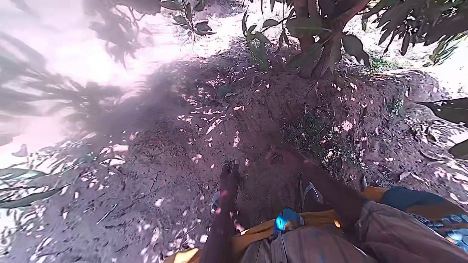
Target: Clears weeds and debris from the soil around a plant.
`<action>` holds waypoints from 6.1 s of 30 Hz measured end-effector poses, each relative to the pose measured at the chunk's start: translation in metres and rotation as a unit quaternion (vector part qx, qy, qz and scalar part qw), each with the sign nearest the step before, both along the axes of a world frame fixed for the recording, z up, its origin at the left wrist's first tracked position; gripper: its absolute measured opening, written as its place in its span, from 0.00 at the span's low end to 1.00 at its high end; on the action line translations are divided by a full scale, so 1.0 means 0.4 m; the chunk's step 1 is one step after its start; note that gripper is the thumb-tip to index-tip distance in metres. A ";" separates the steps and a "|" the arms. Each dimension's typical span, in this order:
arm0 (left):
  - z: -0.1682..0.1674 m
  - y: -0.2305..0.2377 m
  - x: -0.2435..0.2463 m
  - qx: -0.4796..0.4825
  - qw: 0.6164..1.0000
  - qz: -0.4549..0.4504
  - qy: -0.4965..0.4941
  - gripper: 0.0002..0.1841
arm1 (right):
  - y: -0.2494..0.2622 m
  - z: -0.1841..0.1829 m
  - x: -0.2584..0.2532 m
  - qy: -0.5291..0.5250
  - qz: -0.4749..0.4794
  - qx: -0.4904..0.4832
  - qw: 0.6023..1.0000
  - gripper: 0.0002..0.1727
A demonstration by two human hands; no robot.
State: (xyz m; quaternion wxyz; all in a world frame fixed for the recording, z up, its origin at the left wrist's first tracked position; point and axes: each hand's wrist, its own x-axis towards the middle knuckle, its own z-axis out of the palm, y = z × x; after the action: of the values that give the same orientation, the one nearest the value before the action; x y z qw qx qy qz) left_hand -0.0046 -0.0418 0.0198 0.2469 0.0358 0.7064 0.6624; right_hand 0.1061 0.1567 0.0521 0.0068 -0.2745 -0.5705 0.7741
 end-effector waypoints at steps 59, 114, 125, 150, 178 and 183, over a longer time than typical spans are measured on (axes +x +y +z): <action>0.000 0.019 0.008 0.015 1.000 -0.010 -0.015 0.06 | 0.154 0.032 0.007 0.049 -0.197 0.368 0.907 0.17; -0.019 0.011 0.001 -0.011 1.000 -0.010 0.017 0.11 | 0.083 -0.190 0.012 -0.285 0.235 0.450 0.813 0.23; -0.024 0.007 -0.005 -0.037 0.999 -0.006 0.011 0.11 | 0.064 -0.194 -0.026 -0.207 0.251 0.504 0.800 0.25; 0.004 -0.002 0.002 -0.049 0.983 -0.106 0.141 0.13 | 0.003 0.068 -0.028 0.061 0.187 0.266 0.944 0.12; 0.002 0.015 0.004 0.064 0.995 -0.013 -0.070 0.06 | -0.050 0.061 -0.037 0.079 0.024 0.466 0.881 0.15; 0.006 0.015 0.002 0.094 0.992 0.021 -0.086 0.06 | -0.094 0.093 -0.038 -0.006 0.345 0.445 0.826 0.26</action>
State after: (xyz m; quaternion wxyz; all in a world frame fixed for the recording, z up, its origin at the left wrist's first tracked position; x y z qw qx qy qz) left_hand -0.0037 -0.0357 0.0220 0.2881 -0.0132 0.6179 0.7315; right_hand 0.0909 0.1190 0.0895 -0.1425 -0.0313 -0.9108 0.3862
